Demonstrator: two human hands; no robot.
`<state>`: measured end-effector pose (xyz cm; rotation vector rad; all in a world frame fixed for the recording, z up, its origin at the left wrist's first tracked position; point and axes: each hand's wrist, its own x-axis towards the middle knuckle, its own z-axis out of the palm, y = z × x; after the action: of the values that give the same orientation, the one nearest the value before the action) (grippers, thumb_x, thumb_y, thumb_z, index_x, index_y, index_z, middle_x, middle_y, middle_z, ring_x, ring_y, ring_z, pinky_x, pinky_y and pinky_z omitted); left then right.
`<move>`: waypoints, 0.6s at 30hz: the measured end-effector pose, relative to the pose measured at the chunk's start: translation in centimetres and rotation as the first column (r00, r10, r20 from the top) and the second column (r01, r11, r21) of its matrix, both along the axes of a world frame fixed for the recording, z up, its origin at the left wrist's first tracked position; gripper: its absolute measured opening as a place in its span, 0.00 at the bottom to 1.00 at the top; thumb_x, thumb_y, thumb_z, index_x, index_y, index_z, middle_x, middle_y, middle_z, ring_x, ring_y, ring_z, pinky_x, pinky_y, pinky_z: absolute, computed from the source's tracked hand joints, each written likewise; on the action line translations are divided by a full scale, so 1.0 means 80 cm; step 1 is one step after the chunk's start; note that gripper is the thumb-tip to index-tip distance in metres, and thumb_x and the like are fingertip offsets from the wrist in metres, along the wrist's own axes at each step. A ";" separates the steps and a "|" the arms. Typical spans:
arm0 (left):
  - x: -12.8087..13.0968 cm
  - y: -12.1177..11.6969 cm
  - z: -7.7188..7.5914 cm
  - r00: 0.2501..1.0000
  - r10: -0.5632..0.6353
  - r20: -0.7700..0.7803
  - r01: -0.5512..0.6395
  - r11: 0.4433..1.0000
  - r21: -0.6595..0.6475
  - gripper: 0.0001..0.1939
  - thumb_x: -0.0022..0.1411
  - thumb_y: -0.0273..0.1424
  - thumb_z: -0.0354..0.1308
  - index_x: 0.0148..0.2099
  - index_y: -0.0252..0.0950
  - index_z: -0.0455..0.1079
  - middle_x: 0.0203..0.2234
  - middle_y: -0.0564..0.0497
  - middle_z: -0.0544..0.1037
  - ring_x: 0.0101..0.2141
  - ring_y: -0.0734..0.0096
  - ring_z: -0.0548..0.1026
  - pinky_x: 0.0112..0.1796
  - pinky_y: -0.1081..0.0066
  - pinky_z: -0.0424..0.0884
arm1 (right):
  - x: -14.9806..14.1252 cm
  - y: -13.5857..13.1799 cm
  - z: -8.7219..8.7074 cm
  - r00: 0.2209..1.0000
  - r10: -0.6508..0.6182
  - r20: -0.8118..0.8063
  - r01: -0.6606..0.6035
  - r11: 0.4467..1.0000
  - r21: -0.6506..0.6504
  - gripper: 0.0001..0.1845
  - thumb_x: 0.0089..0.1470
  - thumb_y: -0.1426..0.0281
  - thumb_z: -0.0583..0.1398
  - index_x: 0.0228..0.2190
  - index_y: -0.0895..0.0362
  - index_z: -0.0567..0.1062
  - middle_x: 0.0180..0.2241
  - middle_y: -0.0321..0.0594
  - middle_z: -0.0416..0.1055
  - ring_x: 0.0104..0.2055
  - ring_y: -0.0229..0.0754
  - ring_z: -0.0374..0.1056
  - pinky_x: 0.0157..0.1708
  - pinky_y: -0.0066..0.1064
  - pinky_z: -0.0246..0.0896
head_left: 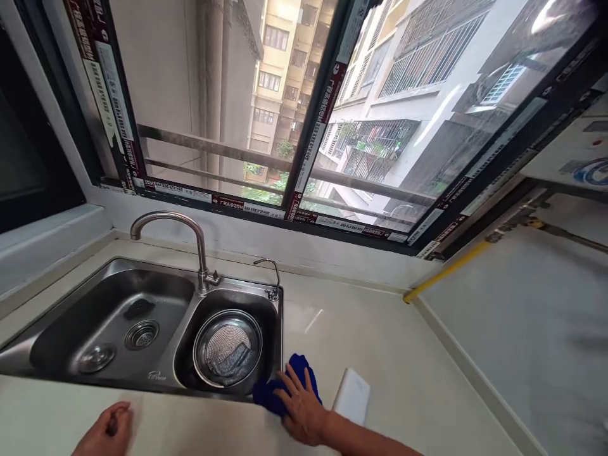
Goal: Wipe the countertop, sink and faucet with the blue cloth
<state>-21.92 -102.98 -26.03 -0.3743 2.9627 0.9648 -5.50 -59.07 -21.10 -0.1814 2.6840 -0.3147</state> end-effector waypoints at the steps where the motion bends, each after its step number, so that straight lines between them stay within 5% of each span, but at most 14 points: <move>1: 0.000 0.001 0.003 1.000 -0.001 0.013 0.001 1.000 0.023 0.13 0.60 0.42 0.52 0.41 0.44 0.74 0.27 0.52 0.80 0.25 0.65 0.74 0.28 0.70 0.66 | -0.006 0.011 -0.003 1.000 0.016 0.019 -0.016 1.000 0.012 0.35 0.57 0.57 0.57 0.64 0.49 0.60 0.73 0.50 0.39 0.74 0.66 0.24 0.62 0.76 0.18; 5: 0.005 0.011 0.023 0.997 0.020 0.070 -0.022 0.999 0.037 0.14 0.60 0.42 0.51 0.42 0.43 0.73 0.29 0.51 0.80 0.27 0.65 0.74 0.29 0.70 0.66 | -0.044 0.060 -0.011 1.000 -0.004 -0.005 0.004 0.997 0.078 0.36 0.53 0.65 0.59 0.63 0.43 0.61 0.74 0.41 0.35 0.74 0.63 0.22 0.62 0.76 0.17; 11: 0.009 0.016 0.029 0.990 0.055 0.133 -0.057 0.998 0.009 0.17 0.63 0.45 0.47 0.44 0.43 0.71 0.30 0.51 0.78 0.27 0.65 0.72 0.30 0.69 0.65 | -0.089 0.138 -0.011 0.957 -0.259 -0.131 0.282 0.936 0.210 0.43 0.54 0.71 0.56 0.70 0.47 0.51 0.74 0.47 0.34 0.75 0.58 0.26 0.66 0.68 0.24; 14: 0.007 0.013 0.021 0.991 0.057 0.120 -0.065 0.996 0.067 0.17 0.63 0.44 0.46 0.43 0.42 0.70 0.30 0.49 0.77 0.30 0.63 0.74 0.33 0.68 0.66 | -0.101 0.190 -0.008 0.902 -0.416 -0.116 0.431 0.858 0.278 0.42 0.57 0.71 0.53 0.70 0.47 0.49 0.74 0.44 0.35 0.75 0.55 0.27 0.66 0.67 0.31; 18: 0.008 0.016 0.025 0.982 0.092 0.165 -0.096 0.995 0.018 0.19 0.63 0.46 0.46 0.45 0.42 0.71 0.34 0.48 0.78 0.29 0.62 0.71 0.32 0.67 0.63 | -0.119 0.236 -0.005 0.732 -0.669 -0.132 0.671 0.674 0.309 0.37 0.63 0.68 0.48 0.71 0.50 0.47 0.74 0.50 0.35 0.74 0.57 0.33 0.63 0.69 0.39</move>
<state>-21.30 -101.68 -24.03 -0.5681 2.8046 0.9309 -15.00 -40.15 -21.49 0.9439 2.6520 -0.0489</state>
